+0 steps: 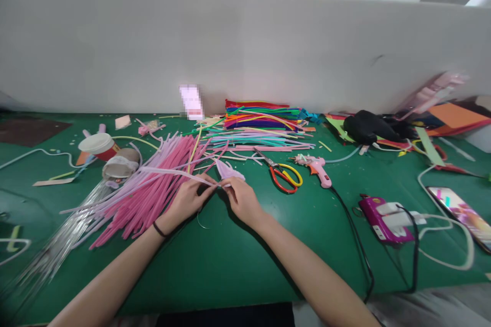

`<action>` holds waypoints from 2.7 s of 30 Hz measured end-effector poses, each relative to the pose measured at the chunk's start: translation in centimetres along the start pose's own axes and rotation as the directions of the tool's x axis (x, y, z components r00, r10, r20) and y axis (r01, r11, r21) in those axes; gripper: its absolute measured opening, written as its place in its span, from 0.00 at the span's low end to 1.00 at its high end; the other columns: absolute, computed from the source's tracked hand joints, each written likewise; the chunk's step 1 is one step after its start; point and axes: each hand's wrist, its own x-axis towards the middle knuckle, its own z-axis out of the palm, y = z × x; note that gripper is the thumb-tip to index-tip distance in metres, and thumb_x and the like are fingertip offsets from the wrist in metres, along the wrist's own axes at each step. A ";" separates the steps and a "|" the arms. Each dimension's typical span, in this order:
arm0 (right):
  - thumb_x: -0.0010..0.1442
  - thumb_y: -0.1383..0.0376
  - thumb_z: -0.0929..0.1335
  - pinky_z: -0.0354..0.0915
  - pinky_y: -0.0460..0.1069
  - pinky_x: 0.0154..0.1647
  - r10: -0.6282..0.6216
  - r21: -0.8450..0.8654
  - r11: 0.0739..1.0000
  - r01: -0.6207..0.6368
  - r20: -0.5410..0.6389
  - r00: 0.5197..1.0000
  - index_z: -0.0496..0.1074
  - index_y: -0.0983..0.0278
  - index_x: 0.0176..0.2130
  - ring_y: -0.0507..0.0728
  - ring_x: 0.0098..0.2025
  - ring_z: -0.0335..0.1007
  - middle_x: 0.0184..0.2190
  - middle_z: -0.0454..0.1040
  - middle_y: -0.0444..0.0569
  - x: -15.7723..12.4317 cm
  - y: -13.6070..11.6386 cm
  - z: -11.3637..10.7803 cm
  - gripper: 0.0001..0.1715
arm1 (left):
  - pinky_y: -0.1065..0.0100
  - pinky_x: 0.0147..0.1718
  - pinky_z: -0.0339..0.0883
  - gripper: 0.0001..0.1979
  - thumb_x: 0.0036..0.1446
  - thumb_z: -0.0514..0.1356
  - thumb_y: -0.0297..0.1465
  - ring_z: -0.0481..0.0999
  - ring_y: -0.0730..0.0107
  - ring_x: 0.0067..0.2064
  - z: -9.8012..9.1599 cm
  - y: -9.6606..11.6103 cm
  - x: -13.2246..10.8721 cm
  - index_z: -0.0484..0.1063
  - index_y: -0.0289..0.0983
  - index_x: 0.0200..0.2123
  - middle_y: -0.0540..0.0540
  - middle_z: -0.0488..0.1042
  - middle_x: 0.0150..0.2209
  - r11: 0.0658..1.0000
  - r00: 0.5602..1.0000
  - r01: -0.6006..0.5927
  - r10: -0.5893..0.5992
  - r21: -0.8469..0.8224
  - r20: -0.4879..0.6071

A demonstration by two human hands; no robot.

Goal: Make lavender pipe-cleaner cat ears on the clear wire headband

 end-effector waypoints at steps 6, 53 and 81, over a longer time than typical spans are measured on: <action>0.65 0.69 0.58 0.65 0.52 0.50 -0.064 0.014 0.998 0.064 -0.010 0.998 0.67 0.61 0.45 0.56 0.47 0.70 0.43 0.75 0.51 0.0 -0.2 -0.1 0.12 | 0.67 0.36 0.69 0.10 0.60 0.57 0.37 0.77 0.65 0.36 -0.4 0.1 0.2 0.73 0.37 0.34 0.47 0.77 0.33 0.994 0.996 0.075 -0.078 -0.074 -0.033; 0.63 0.66 0.66 0.58 0.52 0.43 -0.020 -0.499 0.857 0.128 0.216 0.976 0.76 0.58 0.39 0.58 0.47 0.63 0.44 0.74 0.49 0.9 1.0 -0.4 0.09 | 0.71 0.29 0.68 0.07 0.54 0.58 0.30 0.78 0.68 0.31 0.2 1.9 0.0 0.71 0.38 0.38 0.50 0.77 0.28 0.960 0.959 0.261 -0.245 -0.103 0.145; 0.61 0.68 0.66 0.64 0.52 0.55 -0.167 -0.192 0.954 0.229 0.292 0.942 0.74 0.64 0.37 0.56 0.54 0.66 0.50 0.71 0.53 0.8 2.1 -1.8 0.06 | 0.52 0.58 0.57 0.21 0.58 0.55 0.29 0.62 0.56 0.61 -0.1 1.2 -0.4 0.63 0.38 0.56 0.40 0.67 0.58 0.963 0.991 -0.121 0.101 0.243 0.091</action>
